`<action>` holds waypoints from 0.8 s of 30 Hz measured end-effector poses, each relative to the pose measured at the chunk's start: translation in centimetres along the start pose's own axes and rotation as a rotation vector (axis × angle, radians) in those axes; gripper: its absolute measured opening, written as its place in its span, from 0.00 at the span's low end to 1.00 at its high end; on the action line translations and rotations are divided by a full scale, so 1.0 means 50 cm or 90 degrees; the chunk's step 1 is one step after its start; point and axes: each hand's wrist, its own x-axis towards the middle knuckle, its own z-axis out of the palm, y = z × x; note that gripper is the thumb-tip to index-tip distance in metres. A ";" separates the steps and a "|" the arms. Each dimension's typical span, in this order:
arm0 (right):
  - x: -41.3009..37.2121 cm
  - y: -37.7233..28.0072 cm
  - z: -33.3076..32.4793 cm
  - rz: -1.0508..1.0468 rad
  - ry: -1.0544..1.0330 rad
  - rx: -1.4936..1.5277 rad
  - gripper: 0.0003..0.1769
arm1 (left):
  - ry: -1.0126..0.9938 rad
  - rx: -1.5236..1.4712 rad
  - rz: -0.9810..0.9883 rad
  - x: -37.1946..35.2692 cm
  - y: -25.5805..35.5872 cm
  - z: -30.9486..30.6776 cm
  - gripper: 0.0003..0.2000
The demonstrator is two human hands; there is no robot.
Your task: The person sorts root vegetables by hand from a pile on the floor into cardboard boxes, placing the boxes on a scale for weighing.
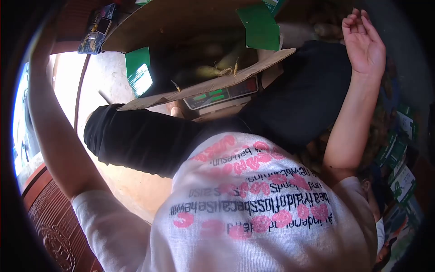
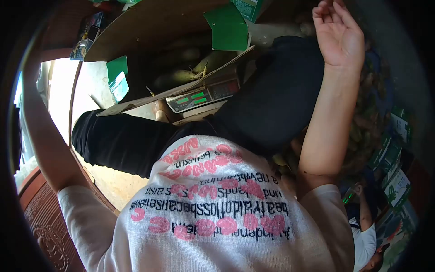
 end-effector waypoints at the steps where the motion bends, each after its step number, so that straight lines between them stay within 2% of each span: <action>1: -0.001 -0.007 -0.007 -0.015 -0.006 -0.023 0.13 | -0.009 -0.012 0.055 0.000 0.005 0.024 0.08; 2: -0.002 -0.015 -0.013 -0.018 -0.010 -0.023 0.13 | -0.018 -0.023 0.110 -0.002 0.005 0.043 0.07; 5: -0.010 -0.017 -0.015 -0.014 -0.013 -0.035 0.12 | -0.078 -0.070 -0.003 -0.012 -0.011 0.079 0.08; 8: -0.009 -0.011 -0.019 0.013 -0.043 -0.083 0.11 | -0.272 0.067 -0.101 -0.055 -0.180 0.075 0.17; 9: -0.021 -0.007 0.005 0.038 -0.105 -0.084 0.11 | -0.250 -0.020 -0.065 -0.060 -0.167 0.087 0.17; 10: -0.069 0.014 0.086 -0.066 0.001 -0.148 0.09 | -0.230 -0.113 -0.024 -0.076 -0.137 0.088 0.17; 12: -0.104 -0.044 0.095 -0.144 -0.073 -0.156 0.09 | -0.237 0.082 -0.075 -0.092 -0.121 0.080 0.17; 14: -0.138 -0.122 0.046 -0.175 -0.049 -0.266 0.12 | -0.258 0.049 -0.076 -0.118 -0.142 0.072 0.17; 15: -0.159 -0.161 0.010 -0.187 -0.035 -0.319 0.13 | -0.276 0.044 -0.073 -0.148 -0.214 0.063 0.18; 16: -0.181 -0.195 -0.033 -0.186 0.039 -0.417 0.13 | -0.294 0.038 -0.072 -0.172 -0.281 0.060 0.18; 18: -0.228 -0.242 -0.145 -0.166 0.187 -0.601 0.13 | -0.328 0.023 -0.098 -0.186 -0.295 0.056 0.19; 20: -0.288 -0.248 -0.254 -0.095 0.355 -0.698 0.12 | -0.337 0.032 -0.129 -0.194 -0.314 0.051 0.19; 24: -0.391 -0.182 -0.450 0.073 0.584 -0.708 0.13 | -0.376 -0.004 -0.180 -0.191 -0.293 0.031 0.20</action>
